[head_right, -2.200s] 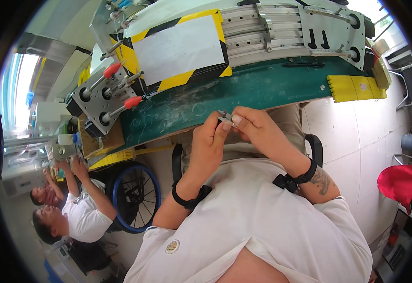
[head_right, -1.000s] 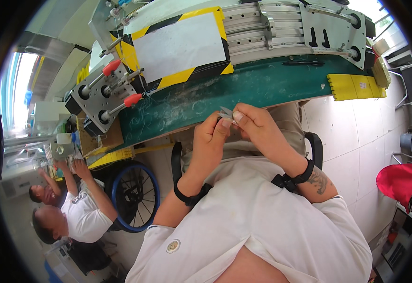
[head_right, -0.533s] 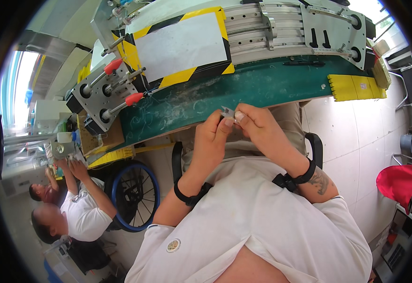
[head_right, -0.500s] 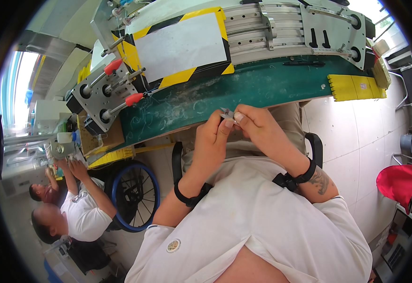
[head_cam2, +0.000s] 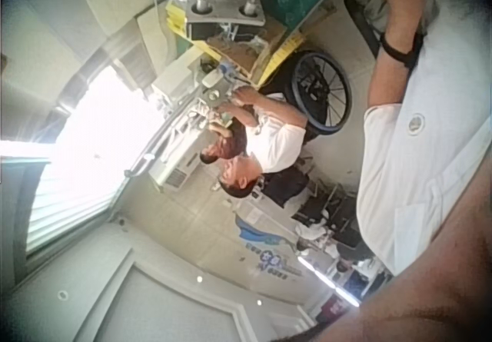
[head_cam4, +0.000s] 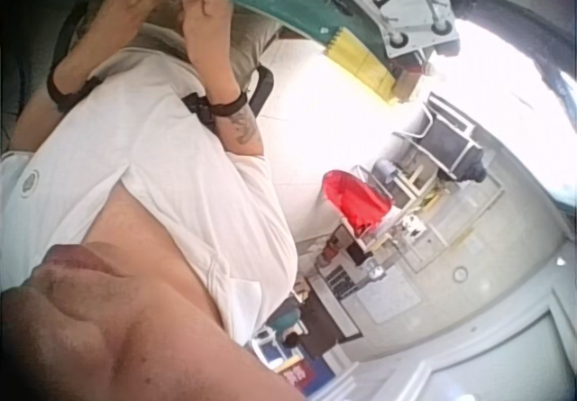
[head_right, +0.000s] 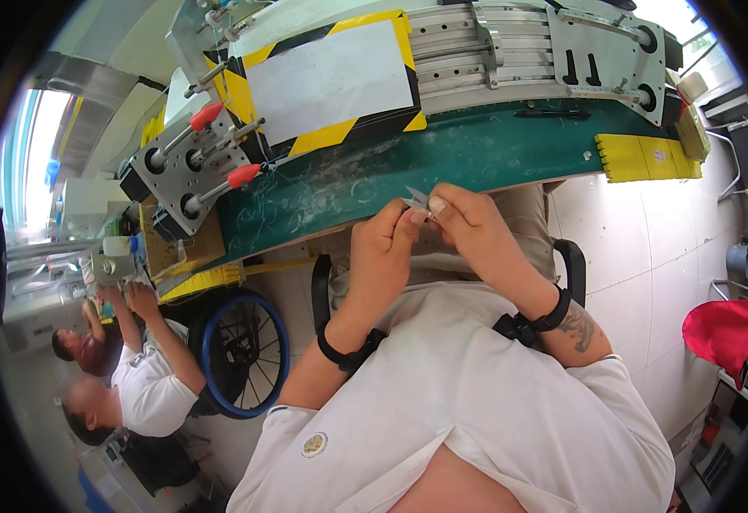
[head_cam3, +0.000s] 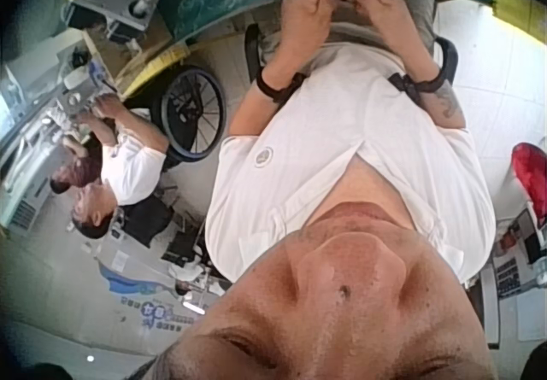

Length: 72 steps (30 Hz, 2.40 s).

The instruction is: Assembling small technical components using a specialized jig and manual tools at a workbench.

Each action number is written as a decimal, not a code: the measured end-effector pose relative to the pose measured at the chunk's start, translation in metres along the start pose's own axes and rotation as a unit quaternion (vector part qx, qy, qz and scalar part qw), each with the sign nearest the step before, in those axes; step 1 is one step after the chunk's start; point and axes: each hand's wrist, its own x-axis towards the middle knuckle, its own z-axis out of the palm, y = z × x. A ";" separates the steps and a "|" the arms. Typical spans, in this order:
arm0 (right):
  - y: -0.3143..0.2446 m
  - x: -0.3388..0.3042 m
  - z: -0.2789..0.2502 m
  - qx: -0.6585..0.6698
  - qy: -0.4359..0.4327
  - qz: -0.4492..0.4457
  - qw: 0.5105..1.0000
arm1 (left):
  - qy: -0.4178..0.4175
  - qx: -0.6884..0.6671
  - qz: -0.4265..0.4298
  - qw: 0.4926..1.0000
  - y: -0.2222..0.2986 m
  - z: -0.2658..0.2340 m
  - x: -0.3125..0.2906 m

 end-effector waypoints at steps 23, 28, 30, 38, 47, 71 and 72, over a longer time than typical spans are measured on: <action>-0.001 -0.001 0.002 -0.055 0.010 -0.025 0.998 | -0.015 -0.049 0.016 0.999 0.000 0.001 -0.001; 0.002 -0.001 0.000 -0.027 -0.007 -0.017 0.999 | 0.001 -0.057 0.059 0.997 -0.005 0.004 0.000; -0.002 -0.003 0.002 -0.027 0.002 -0.015 1.000 | -0.010 -0.037 0.042 0.998 -0.001 -0.001 0.001; -0.006 -0.005 0.003 -0.042 0.017 -0.034 0.998 | -0.018 0.012 0.015 1.000 0.003 -0.002 0.001; -0.003 -0.004 0.003 -0.071 0.041 -0.048 0.995 | -0.030 0.052 -0.008 0.998 0.003 -0.003 0.003; -0.006 -0.006 0.007 -0.055 0.103 -0.053 0.992 | -0.008 0.053 0.025 0.998 0.010 -0.001 -0.001; -0.007 -0.006 0.006 -0.053 0.086 -0.056 0.993 | -0.011 0.039 0.033 0.999 0.012 -0.001 -0.001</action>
